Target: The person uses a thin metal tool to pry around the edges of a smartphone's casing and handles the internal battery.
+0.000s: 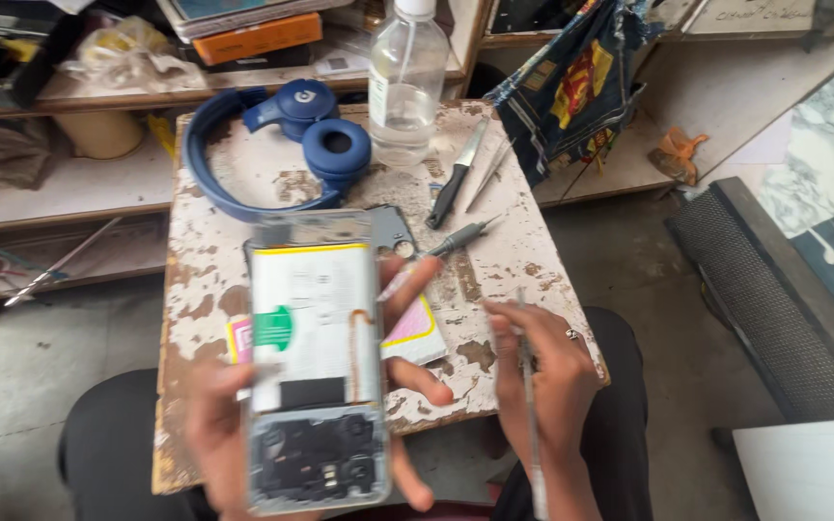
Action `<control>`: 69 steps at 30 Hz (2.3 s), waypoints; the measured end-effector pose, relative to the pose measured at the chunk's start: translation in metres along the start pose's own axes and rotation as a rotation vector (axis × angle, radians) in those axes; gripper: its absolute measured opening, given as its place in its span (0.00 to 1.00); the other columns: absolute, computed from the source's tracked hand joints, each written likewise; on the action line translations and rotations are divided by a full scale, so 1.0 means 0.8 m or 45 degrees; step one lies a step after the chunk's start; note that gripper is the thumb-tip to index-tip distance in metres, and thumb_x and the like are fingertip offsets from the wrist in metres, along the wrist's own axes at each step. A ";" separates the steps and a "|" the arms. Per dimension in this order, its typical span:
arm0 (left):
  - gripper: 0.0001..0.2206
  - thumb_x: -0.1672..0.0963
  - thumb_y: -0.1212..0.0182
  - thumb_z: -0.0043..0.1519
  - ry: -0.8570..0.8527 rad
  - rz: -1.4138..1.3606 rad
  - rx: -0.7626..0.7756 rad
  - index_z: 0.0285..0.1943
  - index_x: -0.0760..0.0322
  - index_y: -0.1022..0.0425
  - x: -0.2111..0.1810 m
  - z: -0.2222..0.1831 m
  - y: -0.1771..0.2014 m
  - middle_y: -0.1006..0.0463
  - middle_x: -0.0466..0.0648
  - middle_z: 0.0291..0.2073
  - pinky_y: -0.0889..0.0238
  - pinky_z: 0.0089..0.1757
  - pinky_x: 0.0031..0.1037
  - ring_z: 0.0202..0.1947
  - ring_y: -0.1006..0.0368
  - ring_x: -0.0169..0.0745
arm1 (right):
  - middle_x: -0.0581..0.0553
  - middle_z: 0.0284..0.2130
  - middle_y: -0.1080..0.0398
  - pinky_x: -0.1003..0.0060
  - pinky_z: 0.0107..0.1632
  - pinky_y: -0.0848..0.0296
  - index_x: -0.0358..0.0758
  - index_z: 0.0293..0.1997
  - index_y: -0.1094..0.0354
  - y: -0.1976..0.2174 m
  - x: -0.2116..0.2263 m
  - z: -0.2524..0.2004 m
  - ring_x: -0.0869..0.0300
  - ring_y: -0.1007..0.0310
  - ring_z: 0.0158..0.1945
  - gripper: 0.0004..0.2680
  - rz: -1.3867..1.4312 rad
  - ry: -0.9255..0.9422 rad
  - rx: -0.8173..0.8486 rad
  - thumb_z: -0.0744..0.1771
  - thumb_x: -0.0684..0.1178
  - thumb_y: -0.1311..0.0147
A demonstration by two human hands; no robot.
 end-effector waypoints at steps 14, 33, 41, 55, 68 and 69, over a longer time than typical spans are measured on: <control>0.35 0.56 0.47 0.52 0.354 1.013 -0.334 0.74 0.72 0.42 0.049 -0.036 0.067 0.27 0.62 0.64 0.37 0.56 0.33 0.57 0.28 0.48 | 0.41 0.38 0.22 0.56 0.45 0.25 0.38 0.40 0.27 -0.001 0.005 -0.009 0.46 0.22 0.47 0.05 -0.178 0.108 0.015 0.65 0.45 0.47; 0.39 0.57 0.43 0.47 0.490 1.132 -0.378 0.75 0.60 0.40 0.065 -0.032 0.077 0.26 0.49 0.60 0.45 0.62 0.30 0.63 0.33 0.42 | 0.30 0.32 0.25 0.45 0.33 0.31 0.36 0.50 0.26 -0.024 -0.096 -0.035 0.37 0.29 0.28 0.10 -0.072 -0.369 0.172 0.69 0.51 0.45; 0.41 0.50 0.29 0.53 -0.324 2.658 -0.496 0.79 0.57 0.40 0.049 -0.005 -0.015 0.24 0.49 0.40 0.28 0.33 0.36 0.33 0.21 0.46 | 0.33 0.52 0.24 0.63 0.60 0.30 0.20 0.62 0.37 0.070 -0.003 -0.030 0.53 0.25 0.57 0.27 0.929 -0.134 0.382 0.65 0.59 0.39; 0.47 0.42 0.26 0.50 -0.407 2.326 -0.290 0.78 0.58 0.40 0.063 -0.002 -0.026 0.25 0.50 0.37 0.29 0.40 0.34 0.38 0.21 0.46 | 0.24 0.57 0.28 0.53 0.62 0.29 0.19 0.69 0.40 0.093 0.013 -0.048 0.45 0.23 0.60 0.28 0.935 -0.418 0.379 0.65 0.50 0.33; 0.41 0.56 0.26 0.52 0.098 1.077 -0.195 0.74 0.75 0.42 0.090 0.012 0.029 0.22 0.58 0.55 0.39 0.60 0.39 0.59 0.26 0.46 | 0.20 0.61 0.31 0.54 0.59 0.27 0.24 0.72 0.43 0.045 -0.006 -0.034 0.42 0.24 0.58 0.31 1.307 -0.520 0.394 0.68 0.62 0.42; 0.40 0.56 0.27 0.51 0.148 0.966 -0.258 0.74 0.74 0.42 0.090 0.008 0.039 0.21 0.58 0.53 0.37 0.59 0.38 0.56 0.24 0.46 | 0.21 0.64 0.35 0.53 0.58 0.25 0.25 0.73 0.45 0.044 0.004 -0.032 0.42 0.25 0.60 0.31 1.289 -0.474 0.423 0.69 0.63 0.44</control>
Point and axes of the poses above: each hand's wrist, its own z-axis towards the middle knuckle, its own y-axis out of the back of the hand, x = y × z, the point moved 10 cm from there along z, towards the middle knuckle
